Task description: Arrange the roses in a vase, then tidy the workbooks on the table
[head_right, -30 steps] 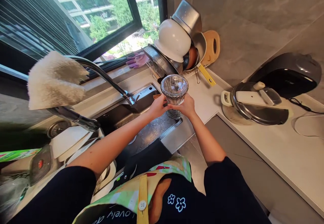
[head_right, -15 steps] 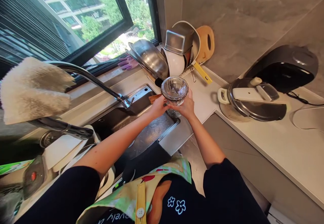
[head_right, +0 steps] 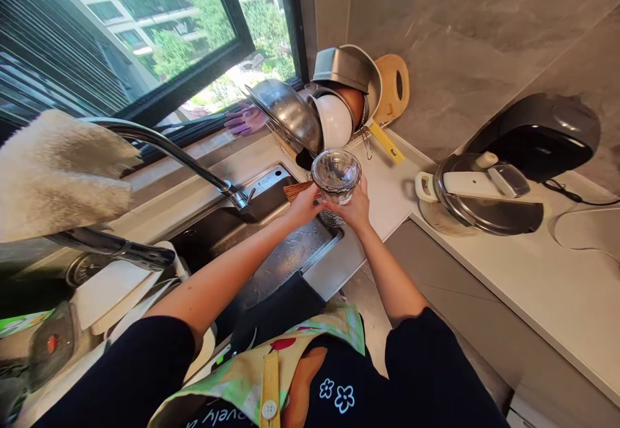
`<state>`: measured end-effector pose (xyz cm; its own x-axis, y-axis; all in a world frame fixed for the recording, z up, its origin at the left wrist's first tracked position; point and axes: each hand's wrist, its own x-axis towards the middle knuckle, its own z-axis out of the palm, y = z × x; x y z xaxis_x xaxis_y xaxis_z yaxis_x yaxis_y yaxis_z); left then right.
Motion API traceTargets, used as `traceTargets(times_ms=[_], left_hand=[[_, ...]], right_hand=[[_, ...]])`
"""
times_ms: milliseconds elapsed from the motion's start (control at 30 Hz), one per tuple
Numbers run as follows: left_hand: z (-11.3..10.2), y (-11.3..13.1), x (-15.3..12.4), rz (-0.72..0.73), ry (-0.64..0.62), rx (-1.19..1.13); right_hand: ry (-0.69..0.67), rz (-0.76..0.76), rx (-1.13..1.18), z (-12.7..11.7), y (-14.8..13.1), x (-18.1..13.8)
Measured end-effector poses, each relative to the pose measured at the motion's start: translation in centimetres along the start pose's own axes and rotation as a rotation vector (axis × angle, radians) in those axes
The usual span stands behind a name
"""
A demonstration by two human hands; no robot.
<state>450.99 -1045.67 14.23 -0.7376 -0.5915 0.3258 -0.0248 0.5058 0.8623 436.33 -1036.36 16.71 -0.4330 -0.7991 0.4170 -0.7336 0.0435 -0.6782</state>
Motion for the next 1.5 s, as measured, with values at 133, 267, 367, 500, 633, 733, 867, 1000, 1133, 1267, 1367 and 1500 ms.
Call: traceTargets(times_ms=[133,267,367,500,633,733,867,1000,1133,1267,1367,1500], left_hand=[[0.3,-0.2,0.4,0.015,-0.011,-0.002],[0.6,-0.4,1.4,0.01,0.0,-0.061],[0.7,-0.7,1.8,-0.006,0.007,-0.047],[0.7,-0.8,1.2,-0.04,-0.003,0.047],[0.9,-1.2,0.0,-0.07,-0.014,0.074],[1.0,-1.6,-0.6,-0.086,-0.001,0.047],[0.9,-1.8,-1.5,-0.146,0.063,-0.006],[0.8,-1.2,-5.1,-0.343,0.248,-0.17],[1.1,0.0,-12.2,-0.605,0.227,-0.576],[0.0,1.1,-19.0,-0.768,0.269,-0.855],[-1.4,1.3,-22.5,-0.824,0.457,-0.871],[-2.7,1.4,-26.1,-0.869,0.706,-0.785]], right_hand=[[0.035,0.009,-0.021,-0.1,0.1,0.2],[0.063,0.004,-0.034,-0.2,0.7,0.8],[0.065,-0.018,-0.035,-0.2,1.1,1.1],[0.056,-0.027,-0.062,-0.2,1.2,0.9],[0.055,-0.026,-0.057,-0.3,1.1,0.1],[0.085,0.003,-0.031,-0.3,1.0,-0.9],[0.221,0.128,0.012,-0.1,0.7,-3.8],[0.313,0.297,0.167,1.8,-0.2,-9.5],[-0.109,0.265,0.356,5.0,-2.0,-14.5],[-0.457,0.007,0.257,7.2,-4.6,-15.3],[-0.665,-0.18,0.206,8.6,-6.8,-14.8],[-0.81,-0.322,0.001,10.8,-9.4,-15.5]])
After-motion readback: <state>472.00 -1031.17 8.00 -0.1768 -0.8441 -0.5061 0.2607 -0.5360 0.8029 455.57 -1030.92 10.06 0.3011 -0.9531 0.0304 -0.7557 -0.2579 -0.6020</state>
